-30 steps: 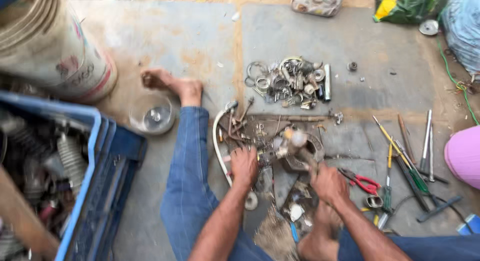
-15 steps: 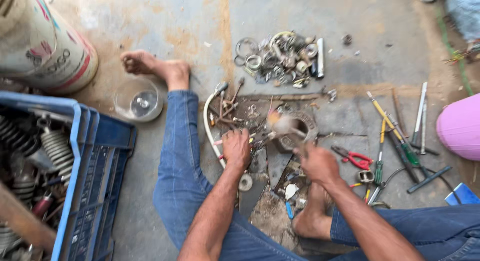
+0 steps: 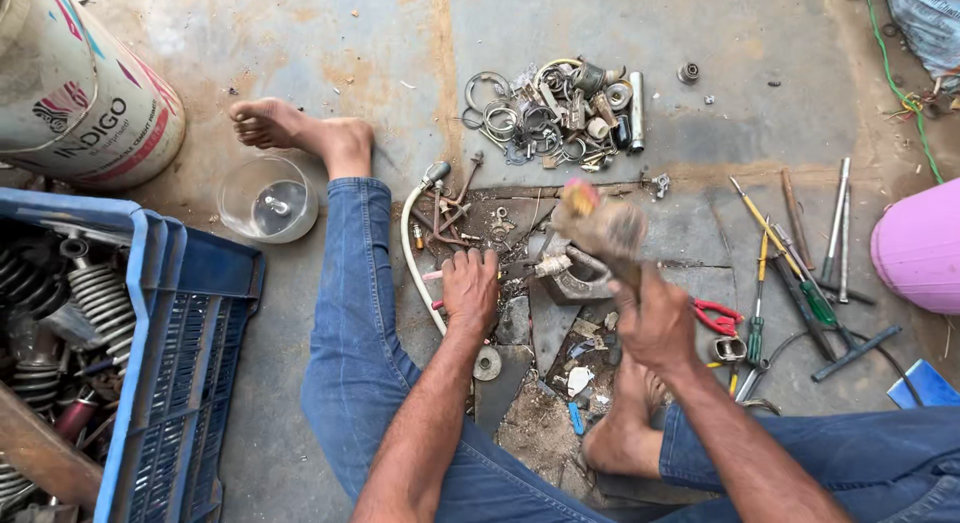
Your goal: The person sits on the floor and uses a hammer and pliers to repeatedly strike a cylindrical metal lock held in a bench vise. The person adjusts the lock's position multiple times and continues hammering to disassemble or modify the lock.
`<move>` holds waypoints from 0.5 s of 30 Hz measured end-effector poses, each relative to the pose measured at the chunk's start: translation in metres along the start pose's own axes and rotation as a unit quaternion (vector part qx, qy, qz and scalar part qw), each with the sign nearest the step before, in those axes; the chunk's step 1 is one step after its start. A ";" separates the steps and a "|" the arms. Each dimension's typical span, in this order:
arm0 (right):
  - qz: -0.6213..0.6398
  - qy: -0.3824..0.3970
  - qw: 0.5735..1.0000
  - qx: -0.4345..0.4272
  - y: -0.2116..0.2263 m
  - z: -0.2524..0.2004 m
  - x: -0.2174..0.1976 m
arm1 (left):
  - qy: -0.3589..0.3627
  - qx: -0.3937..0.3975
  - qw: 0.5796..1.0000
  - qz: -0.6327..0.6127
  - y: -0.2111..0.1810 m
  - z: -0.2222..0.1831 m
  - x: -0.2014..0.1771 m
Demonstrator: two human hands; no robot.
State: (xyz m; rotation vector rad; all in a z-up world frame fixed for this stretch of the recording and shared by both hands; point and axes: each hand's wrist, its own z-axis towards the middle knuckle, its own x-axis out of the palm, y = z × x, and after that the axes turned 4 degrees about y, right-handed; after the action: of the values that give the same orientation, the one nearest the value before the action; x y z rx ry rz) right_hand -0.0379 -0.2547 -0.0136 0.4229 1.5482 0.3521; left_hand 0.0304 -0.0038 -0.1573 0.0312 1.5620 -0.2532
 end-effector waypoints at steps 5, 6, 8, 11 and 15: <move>-0.108 0.055 0.993 -0.004 -0.006 -0.008 0.026 | -0.144 0.028 0.989 0.026 0.002 -0.006 0.001; -0.105 0.052 0.993 0.020 -0.006 0.002 0.025 | -0.120 0.026 0.992 0.025 0.003 0.005 -0.003; -0.100 0.076 0.989 0.075 -0.007 0.002 0.018 | -0.043 0.012 0.999 0.017 0.001 -0.001 -0.003; -0.039 0.108 0.988 0.104 -0.008 -0.009 0.002 | -0.002 -0.002 1.000 0.019 -0.003 -0.009 -0.003; -0.023 -0.030 0.999 -0.028 -0.006 -0.002 0.002 | -0.020 0.010 1.000 0.004 0.001 -0.005 -0.008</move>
State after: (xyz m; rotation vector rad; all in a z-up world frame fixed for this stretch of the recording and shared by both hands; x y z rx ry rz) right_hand -0.0407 -0.2592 -0.0178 0.3510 1.4831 0.3430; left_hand 0.0259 -0.0008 -0.1495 0.0468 1.5202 -0.2621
